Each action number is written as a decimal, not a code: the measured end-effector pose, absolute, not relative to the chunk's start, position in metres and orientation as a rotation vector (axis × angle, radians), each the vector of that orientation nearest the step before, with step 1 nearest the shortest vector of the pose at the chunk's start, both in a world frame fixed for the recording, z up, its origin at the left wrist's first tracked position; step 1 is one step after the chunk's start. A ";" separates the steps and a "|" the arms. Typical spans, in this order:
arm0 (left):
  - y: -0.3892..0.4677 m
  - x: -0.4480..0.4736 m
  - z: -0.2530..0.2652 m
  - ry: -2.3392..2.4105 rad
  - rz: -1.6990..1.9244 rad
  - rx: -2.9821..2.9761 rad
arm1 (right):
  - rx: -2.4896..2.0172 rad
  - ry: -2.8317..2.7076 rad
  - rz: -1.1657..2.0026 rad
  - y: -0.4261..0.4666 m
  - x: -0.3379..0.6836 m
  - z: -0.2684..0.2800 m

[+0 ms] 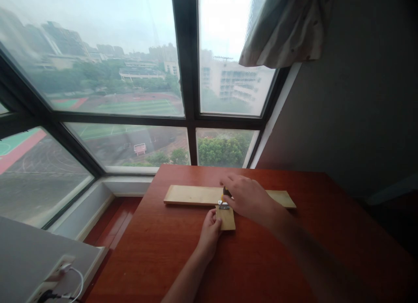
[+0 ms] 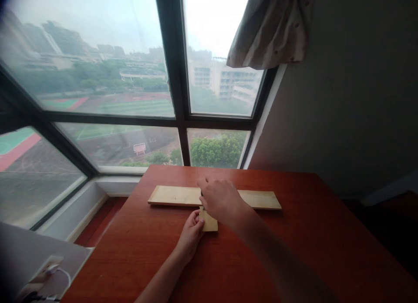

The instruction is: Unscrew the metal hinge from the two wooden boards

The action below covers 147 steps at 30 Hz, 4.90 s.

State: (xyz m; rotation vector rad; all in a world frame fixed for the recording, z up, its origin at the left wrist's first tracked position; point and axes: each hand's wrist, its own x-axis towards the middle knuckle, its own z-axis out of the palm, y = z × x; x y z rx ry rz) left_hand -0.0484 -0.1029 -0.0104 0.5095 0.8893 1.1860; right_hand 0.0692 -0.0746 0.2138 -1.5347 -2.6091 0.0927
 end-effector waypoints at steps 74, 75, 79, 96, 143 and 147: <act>-0.104 -0.049 -0.012 0.865 1.163 0.526 | -1.445 -2.278 0.175 -0.075 0.081 0.184; -0.104 -0.049 -0.011 0.863 1.163 0.526 | -1.500 -2.262 0.140 -0.074 0.080 0.184; -0.104 -0.049 -0.010 0.869 1.158 0.525 | -1.592 -2.249 0.112 -0.071 0.079 0.183; -0.105 -0.049 -0.011 0.860 1.182 0.469 | -1.596 -2.223 0.120 -0.076 0.078 0.181; -0.105 -0.048 -0.004 0.887 1.199 0.409 | -1.556 -2.225 0.090 -0.086 0.081 0.183; -0.106 -0.047 -0.001 0.898 1.203 0.404 | -1.659 -2.219 0.067 -0.083 0.081 0.181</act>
